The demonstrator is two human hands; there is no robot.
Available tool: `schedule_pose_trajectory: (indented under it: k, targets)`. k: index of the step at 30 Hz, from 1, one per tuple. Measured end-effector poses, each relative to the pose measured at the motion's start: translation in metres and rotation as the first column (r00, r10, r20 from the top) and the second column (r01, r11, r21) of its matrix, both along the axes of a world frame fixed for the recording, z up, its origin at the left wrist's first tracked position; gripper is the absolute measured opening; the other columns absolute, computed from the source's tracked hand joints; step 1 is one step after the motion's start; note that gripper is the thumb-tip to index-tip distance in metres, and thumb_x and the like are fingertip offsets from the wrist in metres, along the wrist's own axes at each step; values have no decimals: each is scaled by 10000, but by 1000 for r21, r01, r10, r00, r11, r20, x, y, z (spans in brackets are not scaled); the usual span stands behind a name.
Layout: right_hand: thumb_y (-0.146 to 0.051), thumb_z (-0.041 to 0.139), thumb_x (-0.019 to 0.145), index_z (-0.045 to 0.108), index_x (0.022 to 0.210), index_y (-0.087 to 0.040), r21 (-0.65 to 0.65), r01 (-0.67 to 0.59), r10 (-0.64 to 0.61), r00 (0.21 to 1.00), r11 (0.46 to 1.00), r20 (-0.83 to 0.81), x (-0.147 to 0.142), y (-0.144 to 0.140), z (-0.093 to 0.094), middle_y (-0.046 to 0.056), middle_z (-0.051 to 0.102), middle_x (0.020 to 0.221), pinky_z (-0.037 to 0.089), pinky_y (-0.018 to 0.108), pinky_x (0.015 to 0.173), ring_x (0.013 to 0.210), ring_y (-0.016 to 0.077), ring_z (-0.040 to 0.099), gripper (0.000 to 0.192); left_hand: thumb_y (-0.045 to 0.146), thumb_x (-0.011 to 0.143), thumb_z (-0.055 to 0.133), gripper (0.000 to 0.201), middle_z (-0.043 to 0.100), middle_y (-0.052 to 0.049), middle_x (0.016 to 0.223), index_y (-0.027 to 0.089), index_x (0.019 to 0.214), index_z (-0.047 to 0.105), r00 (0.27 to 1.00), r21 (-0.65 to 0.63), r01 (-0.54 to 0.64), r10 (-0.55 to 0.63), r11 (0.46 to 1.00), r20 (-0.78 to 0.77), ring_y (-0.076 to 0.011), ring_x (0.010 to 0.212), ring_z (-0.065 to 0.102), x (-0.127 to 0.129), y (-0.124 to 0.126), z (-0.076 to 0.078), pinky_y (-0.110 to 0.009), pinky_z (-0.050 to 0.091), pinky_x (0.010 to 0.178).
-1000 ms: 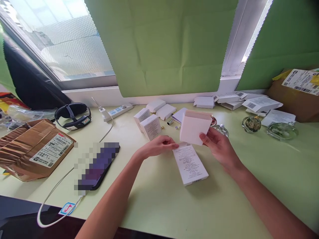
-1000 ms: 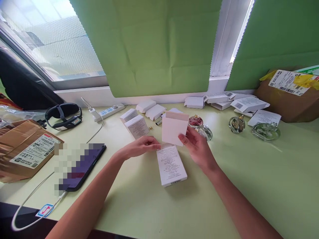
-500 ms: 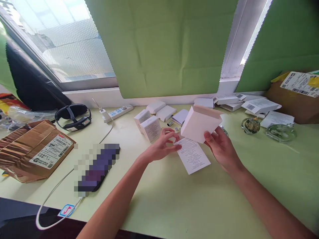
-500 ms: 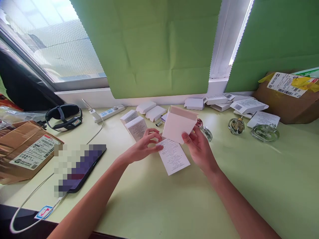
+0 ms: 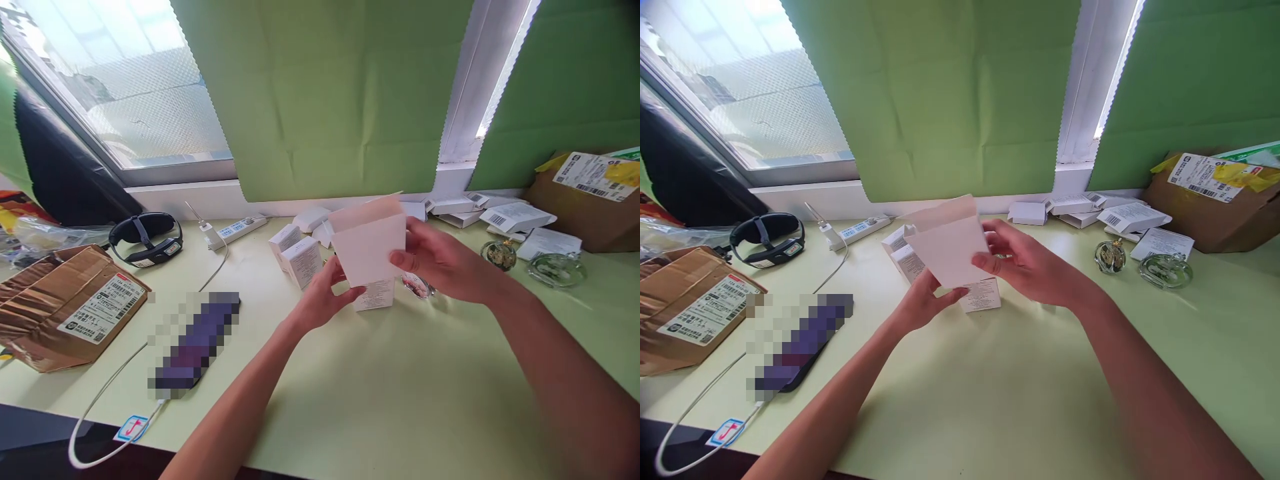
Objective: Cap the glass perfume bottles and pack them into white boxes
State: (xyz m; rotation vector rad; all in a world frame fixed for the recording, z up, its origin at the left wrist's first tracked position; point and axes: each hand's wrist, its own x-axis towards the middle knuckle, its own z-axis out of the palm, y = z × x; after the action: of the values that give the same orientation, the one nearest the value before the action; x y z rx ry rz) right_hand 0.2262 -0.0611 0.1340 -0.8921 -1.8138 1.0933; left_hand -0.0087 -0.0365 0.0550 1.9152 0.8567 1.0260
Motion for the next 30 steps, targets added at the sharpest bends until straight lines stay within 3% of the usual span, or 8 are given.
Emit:
schedule_pose_trajectory:
  k: [3, 9, 13, 18, 21, 26, 30]
  targets:
    - [-388, 738, 828, 638, 1254, -351, -24, -20, 22, 996, 1000, 92, 1, 9, 11, 10, 734, 1176, 637, 422, 779, 1053, 297, 701, 439, 292, 842, 737, 463, 685, -72, 1179, 241, 1244, 513, 999, -53, 15, -13, 998, 49, -231, 1108, 666, 1, 3, -3, -413, 532, 987]
    - [-430, 752, 814, 668, 1117, -334, 27, 80, -84, 985, 996, 148, 0, 18, 0, 15, 756, 1010, 618, 402, 712, 966, 301, 717, 328, 292, 849, 734, 501, 692, -80, 1189, 250, 1271, 466, 995, -103, 54, -44, 993, 95, -239, 1121, 677, 3, 2, -5, -435, 531, 1001]
    - [-517, 591, 919, 555, 1224, -359, 111, 65, -99, 940, 992, 328, -4, 15, 0, 36, 728, 1082, 589, 405, 710, 1060, 320, 679, 346, 313, 818, 770, 496, 708, -85, 1179, 236, 1204, 470, 990, -158, 42, -21, 987, 137, -259, 1130, 681, 3, 2, -7, -429, 541, 970]
    - [-527, 516, 945, 438, 1331, -391, 115, 22, -72, 890, 993, 449, -8, 11, 7, 45, 699, 1154, 567, 434, 725, 1067, 323, 654, 417, 319, 797, 792, 399, 722, -55, 1109, 213, 1020, 480, 989, -197, 15, 15, 980, 150, -252, 1118, 686, 3, 2, -10, -438, 533, 978]
    - [-520, 507, 945, 446, 1313, -393, 121, 30, -85, 876, 992, 475, -5, 11, 9, 28, 708, 1054, 554, 412, 720, 949, 287, 676, 395, 300, 806, 786, 396, 719, -66, 1131, 209, 1028, 471, 988, -205, 26, 6, 978, 156, -250, 1108, 689, 3, 2, -11, -459, 532, 980]
    - [-522, 522, 933, 478, 1270, -375, 2, 29, -27, 879, 1000, 476, 7, 11, 11, 4, 694, 905, 491, 313, 525, 610, 187, 616, 371, 278, 830, 764, 458, 706, -78, 1197, 234, 1174, 464, 986, -173, 65, -37, 983, 161, -249, 1119, 683, 4, 2, -10, -480, 521, 998]
    - [-496, 582, 903, 500, 1230, -369, -9, 36, -27, 876, 999, 481, 15, 14, 12, 5, 696, 1009, 478, 297, 521, 642, 182, 639, 360, 261, 840, 753, 512, 705, -76, 1205, 250, 1249, 445, 984, -161, 79, -51, 984, 170, -246, 1126, 677, 5, 2, -9, -485, 516, 1007]
